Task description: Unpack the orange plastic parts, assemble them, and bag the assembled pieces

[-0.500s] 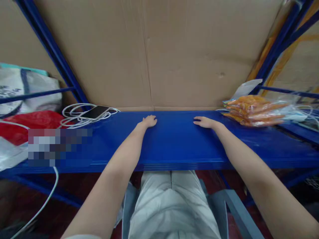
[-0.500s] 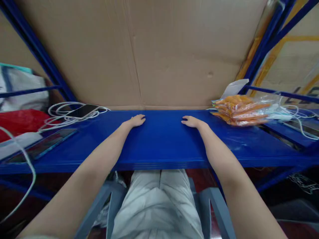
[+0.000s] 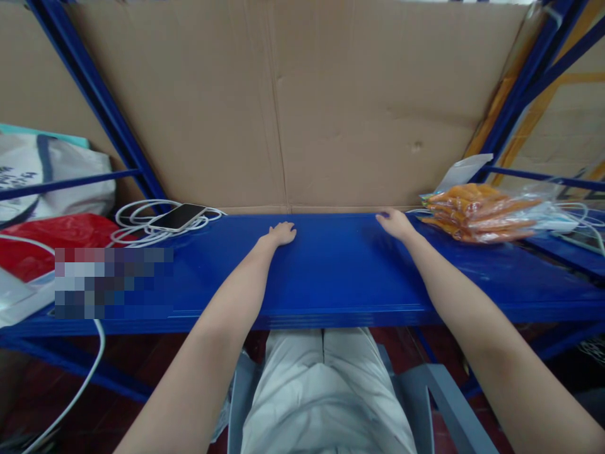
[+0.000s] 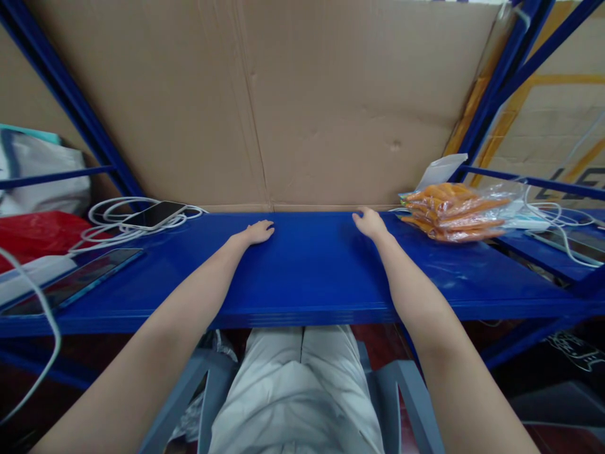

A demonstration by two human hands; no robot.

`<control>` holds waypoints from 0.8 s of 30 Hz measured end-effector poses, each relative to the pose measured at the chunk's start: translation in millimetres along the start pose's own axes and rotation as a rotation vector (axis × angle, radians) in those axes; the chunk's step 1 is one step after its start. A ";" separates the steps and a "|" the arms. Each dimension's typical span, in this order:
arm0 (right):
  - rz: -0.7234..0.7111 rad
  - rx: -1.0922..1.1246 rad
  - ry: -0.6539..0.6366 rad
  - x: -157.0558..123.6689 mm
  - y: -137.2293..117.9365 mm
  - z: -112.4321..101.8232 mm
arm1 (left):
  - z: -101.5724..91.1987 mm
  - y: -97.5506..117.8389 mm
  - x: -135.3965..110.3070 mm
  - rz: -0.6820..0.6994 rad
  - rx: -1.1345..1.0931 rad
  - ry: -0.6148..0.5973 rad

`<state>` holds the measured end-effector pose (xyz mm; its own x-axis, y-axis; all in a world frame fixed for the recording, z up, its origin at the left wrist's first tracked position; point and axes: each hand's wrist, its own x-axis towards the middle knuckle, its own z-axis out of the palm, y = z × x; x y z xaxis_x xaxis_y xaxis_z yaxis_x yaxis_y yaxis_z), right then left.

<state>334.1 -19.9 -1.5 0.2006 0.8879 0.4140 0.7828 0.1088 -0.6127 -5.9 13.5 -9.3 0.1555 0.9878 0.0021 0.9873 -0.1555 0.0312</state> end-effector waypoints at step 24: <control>0.712 1.016 1.000 -27.4 -20.7 -76.1 | -1.4 0.3 -2.7 -0.002 0.002 -0.005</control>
<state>357.2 -80.5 51.0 0.9467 0.2921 -0.1357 -0.2546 0.4207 -0.8707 -6.0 10.8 -7.9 0.1537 0.9881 -0.0031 0.9877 -0.1536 0.0296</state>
